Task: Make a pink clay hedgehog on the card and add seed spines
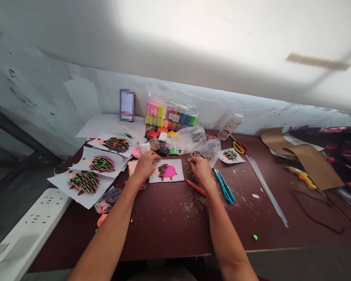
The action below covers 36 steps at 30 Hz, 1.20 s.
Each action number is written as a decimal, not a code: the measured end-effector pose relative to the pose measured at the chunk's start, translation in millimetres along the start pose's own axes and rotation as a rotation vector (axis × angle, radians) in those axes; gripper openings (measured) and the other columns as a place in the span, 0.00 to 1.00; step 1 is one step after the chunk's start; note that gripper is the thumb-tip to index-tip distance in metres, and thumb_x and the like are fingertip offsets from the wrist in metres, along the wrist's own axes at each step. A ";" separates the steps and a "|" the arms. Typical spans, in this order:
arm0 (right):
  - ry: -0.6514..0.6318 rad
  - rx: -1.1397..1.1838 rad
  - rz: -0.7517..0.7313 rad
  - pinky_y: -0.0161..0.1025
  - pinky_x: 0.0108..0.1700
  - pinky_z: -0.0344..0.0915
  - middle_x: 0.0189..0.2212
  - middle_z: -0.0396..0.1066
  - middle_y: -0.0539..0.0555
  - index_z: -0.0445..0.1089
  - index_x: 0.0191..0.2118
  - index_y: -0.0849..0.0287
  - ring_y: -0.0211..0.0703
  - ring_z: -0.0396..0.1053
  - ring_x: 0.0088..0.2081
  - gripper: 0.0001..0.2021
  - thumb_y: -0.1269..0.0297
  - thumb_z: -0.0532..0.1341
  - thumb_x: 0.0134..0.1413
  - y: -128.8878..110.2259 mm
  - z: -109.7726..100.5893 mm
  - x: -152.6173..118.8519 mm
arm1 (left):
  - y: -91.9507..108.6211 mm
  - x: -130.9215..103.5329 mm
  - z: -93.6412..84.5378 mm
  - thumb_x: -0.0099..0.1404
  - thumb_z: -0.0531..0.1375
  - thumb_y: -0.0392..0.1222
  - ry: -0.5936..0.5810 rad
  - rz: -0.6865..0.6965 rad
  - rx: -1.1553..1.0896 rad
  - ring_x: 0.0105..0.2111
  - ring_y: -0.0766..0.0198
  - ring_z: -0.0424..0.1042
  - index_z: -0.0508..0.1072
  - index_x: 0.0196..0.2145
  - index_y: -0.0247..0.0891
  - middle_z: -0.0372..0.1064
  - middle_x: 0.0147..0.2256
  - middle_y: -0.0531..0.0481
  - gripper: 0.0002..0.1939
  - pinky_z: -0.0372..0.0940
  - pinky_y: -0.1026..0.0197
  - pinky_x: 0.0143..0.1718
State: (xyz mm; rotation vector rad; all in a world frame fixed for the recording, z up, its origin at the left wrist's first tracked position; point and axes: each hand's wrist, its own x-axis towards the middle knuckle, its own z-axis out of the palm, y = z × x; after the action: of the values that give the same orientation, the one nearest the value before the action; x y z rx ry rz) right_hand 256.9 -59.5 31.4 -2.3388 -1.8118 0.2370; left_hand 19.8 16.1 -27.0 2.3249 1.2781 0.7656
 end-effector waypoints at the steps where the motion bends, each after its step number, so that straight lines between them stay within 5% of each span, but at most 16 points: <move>1: -0.015 -0.015 0.009 0.35 0.44 0.61 0.45 0.79 0.57 0.80 0.44 0.58 0.46 0.73 0.47 0.13 0.69 0.57 0.62 0.9 -2.2 -0.2 | 0.2 0.1 0.1 0.63 0.56 0.31 0.003 -0.002 0.004 0.45 0.53 0.71 0.80 0.38 0.37 0.73 0.41 0.43 0.13 0.67 0.50 0.50; 11: -0.130 -0.072 0.057 0.36 0.39 0.62 0.40 0.80 0.58 0.80 0.39 0.56 0.49 0.75 0.44 0.11 0.57 0.62 0.59 -5.7 -10.1 -4.5 | -2.3 -0.6 3.2 0.63 0.54 0.31 0.029 0.012 0.031 0.45 0.54 0.71 0.79 0.39 0.37 0.74 0.41 0.43 0.14 0.67 0.51 0.51; 17: -0.137 -0.146 0.064 0.39 0.40 0.64 0.42 0.79 0.64 0.79 0.41 0.60 0.53 0.76 0.45 0.12 0.67 0.58 0.58 -13.0 -4.6 -5.1 | -3.2 -0.8 3.8 0.64 0.55 0.32 0.028 0.015 0.030 0.44 0.53 0.71 0.80 0.39 0.38 0.73 0.41 0.43 0.14 0.67 0.50 0.50; 27: -0.064 -0.187 0.035 0.42 0.41 0.66 0.42 0.77 0.71 0.78 0.41 0.66 0.57 0.76 0.44 0.15 0.68 0.55 0.59 -18.5 4.8 -5.9 | -1.6 0.1 4.3 0.64 0.55 0.32 0.034 0.008 0.043 0.44 0.53 0.71 0.80 0.38 0.38 0.73 0.40 0.43 0.13 0.67 0.50 0.50; 33: 0.131 0.208 -0.008 0.36 0.38 0.62 0.31 0.78 0.57 0.75 0.35 0.60 0.44 0.74 0.34 0.09 0.67 0.57 0.57 -11.5 8.2 -1.9 | -0.8 0.2 4.7 0.64 0.55 0.32 0.040 0.011 0.056 0.44 0.53 0.71 0.80 0.38 0.36 0.73 0.41 0.42 0.13 0.67 0.51 0.50; 36: 0.102 0.588 -0.110 0.33 0.34 0.61 0.26 0.75 0.52 0.73 0.30 0.60 0.38 0.70 0.29 0.07 0.66 0.58 0.53 -13.8 14.7 -0.2 | -1.3 0.4 4.8 0.65 0.55 0.32 0.041 0.009 0.055 0.44 0.54 0.71 0.80 0.38 0.37 0.73 0.41 0.43 0.13 0.67 0.51 0.50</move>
State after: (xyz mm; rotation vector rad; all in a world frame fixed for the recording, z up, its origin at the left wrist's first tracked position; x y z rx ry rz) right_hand 240.5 -55.7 20.3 -1.8054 -1.5462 0.5401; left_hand 22.0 16.8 -31.4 2.3713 1.3227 0.7947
